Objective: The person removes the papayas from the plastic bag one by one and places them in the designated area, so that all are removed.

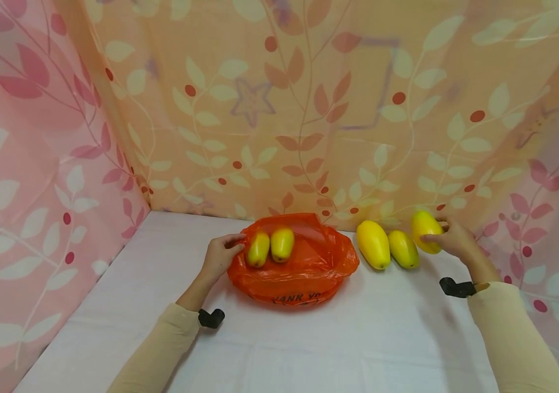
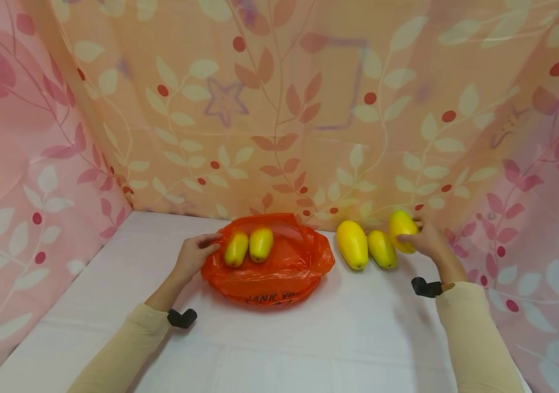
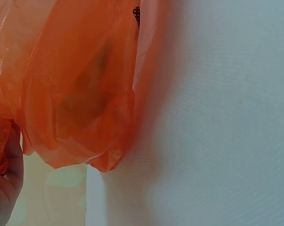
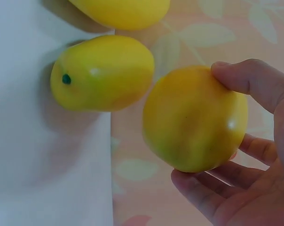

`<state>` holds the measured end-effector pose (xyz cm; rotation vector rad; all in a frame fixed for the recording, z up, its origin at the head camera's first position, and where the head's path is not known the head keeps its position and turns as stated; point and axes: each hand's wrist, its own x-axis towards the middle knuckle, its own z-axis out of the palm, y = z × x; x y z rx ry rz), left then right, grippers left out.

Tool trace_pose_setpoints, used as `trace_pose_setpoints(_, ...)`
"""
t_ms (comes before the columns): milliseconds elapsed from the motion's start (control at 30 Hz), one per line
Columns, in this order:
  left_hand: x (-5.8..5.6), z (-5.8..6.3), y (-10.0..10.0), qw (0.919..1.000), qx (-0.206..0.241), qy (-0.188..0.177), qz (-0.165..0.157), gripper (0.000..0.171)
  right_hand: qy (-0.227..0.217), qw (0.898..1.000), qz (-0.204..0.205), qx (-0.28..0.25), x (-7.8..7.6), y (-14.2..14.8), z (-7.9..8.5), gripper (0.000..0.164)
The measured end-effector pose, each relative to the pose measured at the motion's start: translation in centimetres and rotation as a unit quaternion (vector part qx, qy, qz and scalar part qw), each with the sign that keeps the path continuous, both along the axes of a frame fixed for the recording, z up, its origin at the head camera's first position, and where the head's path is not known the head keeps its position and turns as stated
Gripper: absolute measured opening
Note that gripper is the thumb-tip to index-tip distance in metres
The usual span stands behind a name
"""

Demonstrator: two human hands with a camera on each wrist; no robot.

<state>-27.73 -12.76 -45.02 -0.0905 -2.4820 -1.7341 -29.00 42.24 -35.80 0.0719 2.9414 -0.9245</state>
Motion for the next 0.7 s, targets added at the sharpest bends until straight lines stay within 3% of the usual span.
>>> trace_pose_setpoints(700, 0.1, -0.1, -0.1, 1.0, 0.007, -0.001, 0.005, 0.029, -0.007, 1.0, 0.0, -0.01, 0.1, 2.9, -3.1, 0.077)
